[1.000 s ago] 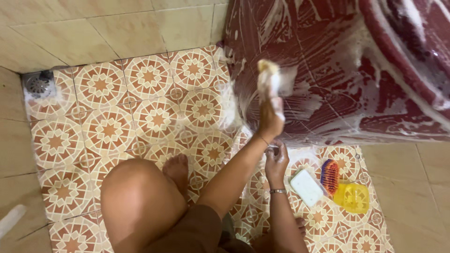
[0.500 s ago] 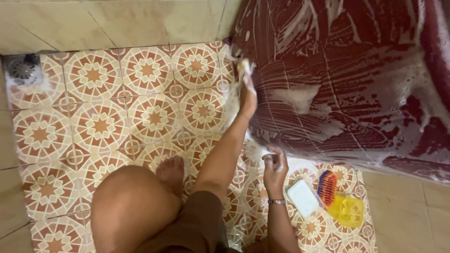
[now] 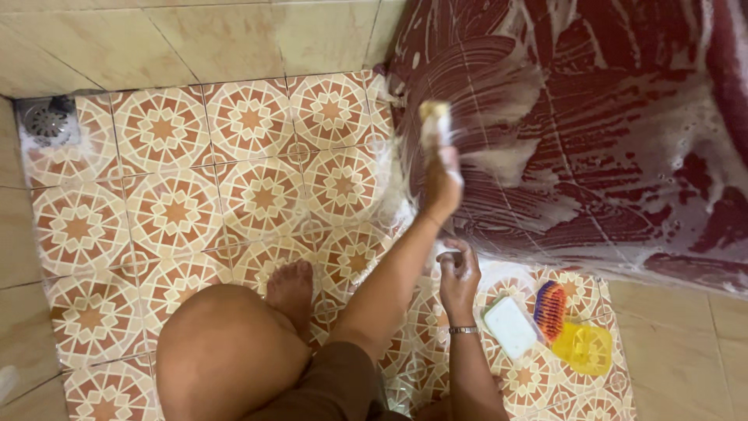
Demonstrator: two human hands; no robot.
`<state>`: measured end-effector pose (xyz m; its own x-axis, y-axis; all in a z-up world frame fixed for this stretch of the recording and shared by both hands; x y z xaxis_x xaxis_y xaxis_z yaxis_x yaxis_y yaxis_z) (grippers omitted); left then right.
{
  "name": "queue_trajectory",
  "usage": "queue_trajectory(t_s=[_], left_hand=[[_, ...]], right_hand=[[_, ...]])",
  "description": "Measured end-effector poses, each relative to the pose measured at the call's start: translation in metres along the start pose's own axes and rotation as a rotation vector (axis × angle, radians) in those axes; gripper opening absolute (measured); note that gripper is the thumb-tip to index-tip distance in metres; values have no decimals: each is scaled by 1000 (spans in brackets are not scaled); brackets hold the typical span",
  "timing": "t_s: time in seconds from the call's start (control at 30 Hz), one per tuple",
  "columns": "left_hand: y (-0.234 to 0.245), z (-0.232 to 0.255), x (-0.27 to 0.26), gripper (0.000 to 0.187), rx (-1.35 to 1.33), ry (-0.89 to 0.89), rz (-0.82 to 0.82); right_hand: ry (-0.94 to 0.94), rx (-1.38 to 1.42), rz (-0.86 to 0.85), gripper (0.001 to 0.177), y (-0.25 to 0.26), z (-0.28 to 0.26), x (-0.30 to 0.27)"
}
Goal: The person washes a large red bin using a sponge and soap. They scrub the exterior and top rim with soapy foam while sitting on a tiled floor.
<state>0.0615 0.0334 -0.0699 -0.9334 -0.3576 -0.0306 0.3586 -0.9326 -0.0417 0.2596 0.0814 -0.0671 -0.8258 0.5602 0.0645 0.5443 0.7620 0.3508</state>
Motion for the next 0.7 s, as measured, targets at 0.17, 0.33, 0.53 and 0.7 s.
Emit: queue_trajectory(t_s=[0.17, 0.33, 0.53, 0.7], left_hand=[[30, -105, -12, 61, 137, 310, -74], [44, -60, -41, 59, 213, 348, -86], [25, 107, -83, 54, -102, -654, 13], [18, 190, -117, 63, 327, -610, -398]], right_hand=[[25, -45, 3, 35, 1, -12, -5], [100, -9, 51, 33, 12, -24, -10], [163, -5, 137, 28, 45, -31, -12], [180, -2, 243, 24, 71, -26, -13]])
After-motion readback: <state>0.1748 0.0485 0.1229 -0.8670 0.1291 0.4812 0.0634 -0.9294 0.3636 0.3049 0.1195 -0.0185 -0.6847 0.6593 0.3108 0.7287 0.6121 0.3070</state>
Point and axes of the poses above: each hand's wrist, its own x-axis towards the middle knuckle, its own y-axis out of the back of the hand, z = x × y, the point moved 2 cm from there along x, towards the middle knuckle, and after that the axes turned 12 degrees about z, right-handed, at the moved point
